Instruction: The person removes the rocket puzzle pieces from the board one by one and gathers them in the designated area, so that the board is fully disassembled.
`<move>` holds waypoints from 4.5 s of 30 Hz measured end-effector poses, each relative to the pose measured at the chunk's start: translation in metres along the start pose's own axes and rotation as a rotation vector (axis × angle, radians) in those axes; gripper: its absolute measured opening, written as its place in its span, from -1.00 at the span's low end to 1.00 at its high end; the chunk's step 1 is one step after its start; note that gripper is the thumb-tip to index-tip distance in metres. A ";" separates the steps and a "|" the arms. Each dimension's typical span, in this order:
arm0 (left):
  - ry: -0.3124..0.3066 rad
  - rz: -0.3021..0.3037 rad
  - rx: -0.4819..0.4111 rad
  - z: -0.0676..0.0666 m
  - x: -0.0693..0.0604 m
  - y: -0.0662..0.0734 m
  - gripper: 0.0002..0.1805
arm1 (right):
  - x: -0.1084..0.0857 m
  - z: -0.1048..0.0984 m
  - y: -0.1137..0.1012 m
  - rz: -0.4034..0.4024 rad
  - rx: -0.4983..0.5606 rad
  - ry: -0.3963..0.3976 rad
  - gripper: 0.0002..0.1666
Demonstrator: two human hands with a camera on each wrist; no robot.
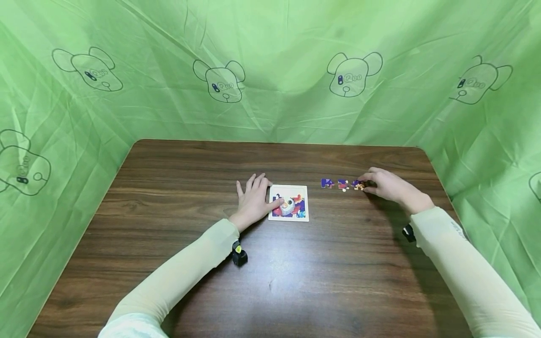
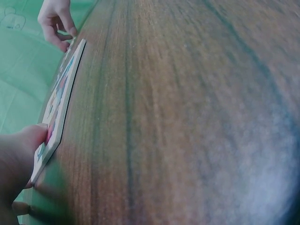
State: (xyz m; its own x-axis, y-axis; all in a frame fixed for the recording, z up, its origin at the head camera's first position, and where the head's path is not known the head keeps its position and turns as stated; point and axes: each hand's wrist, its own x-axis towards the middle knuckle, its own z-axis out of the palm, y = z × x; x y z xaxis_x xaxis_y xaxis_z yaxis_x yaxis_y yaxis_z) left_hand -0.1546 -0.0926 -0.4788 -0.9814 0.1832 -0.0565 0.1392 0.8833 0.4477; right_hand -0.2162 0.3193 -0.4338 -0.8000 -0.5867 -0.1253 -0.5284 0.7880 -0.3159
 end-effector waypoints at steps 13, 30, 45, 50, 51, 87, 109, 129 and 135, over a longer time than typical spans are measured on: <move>0.012 0.009 -0.002 0.001 0.000 -0.001 -0.27 | -0.003 0.002 0.000 0.010 0.010 0.019 -0.63; 0.016 0.002 0.009 0.003 0.000 -0.002 -0.26 | -0.001 0.005 -0.022 0.005 0.024 0.091 -0.64; 0.016 -0.001 -0.007 0.004 -0.001 -0.002 -0.27 | 0.025 0.022 -0.082 -0.172 -0.002 0.172 -0.70; 0.024 0.006 -0.005 0.004 0.000 -0.003 -0.27 | 0.034 0.029 -0.104 -0.231 -0.015 0.151 -0.67; 0.026 0.007 -0.003 0.004 0.000 -0.003 -0.26 | 0.035 0.031 -0.108 -0.246 -0.014 0.147 -0.66; -0.070 0.204 -0.038 -0.009 -0.011 -0.029 -0.14 | 0.061 0.058 -0.160 -0.402 -0.054 0.145 -0.79; -0.106 0.241 -0.003 -0.017 -0.012 -0.032 -0.17 | 0.087 0.059 -0.196 -0.093 0.047 -0.006 -0.44; -0.153 0.236 -0.018 -0.020 -0.011 -0.034 -0.14 | 0.093 0.058 -0.201 -0.049 0.127 -0.050 -0.44; -0.158 0.225 -0.020 -0.020 -0.011 -0.031 -0.15 | 0.094 0.057 -0.201 -0.028 0.142 -0.068 -0.44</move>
State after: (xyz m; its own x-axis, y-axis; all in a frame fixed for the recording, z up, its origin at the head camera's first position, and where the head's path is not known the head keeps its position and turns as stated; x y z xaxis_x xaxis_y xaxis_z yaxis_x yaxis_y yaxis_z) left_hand -0.1508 -0.1306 -0.4741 -0.8929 0.4408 -0.0914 0.3476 0.8040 0.4825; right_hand -0.1695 0.0951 -0.4362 -0.7618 -0.6234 -0.1760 -0.5011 0.7393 -0.4497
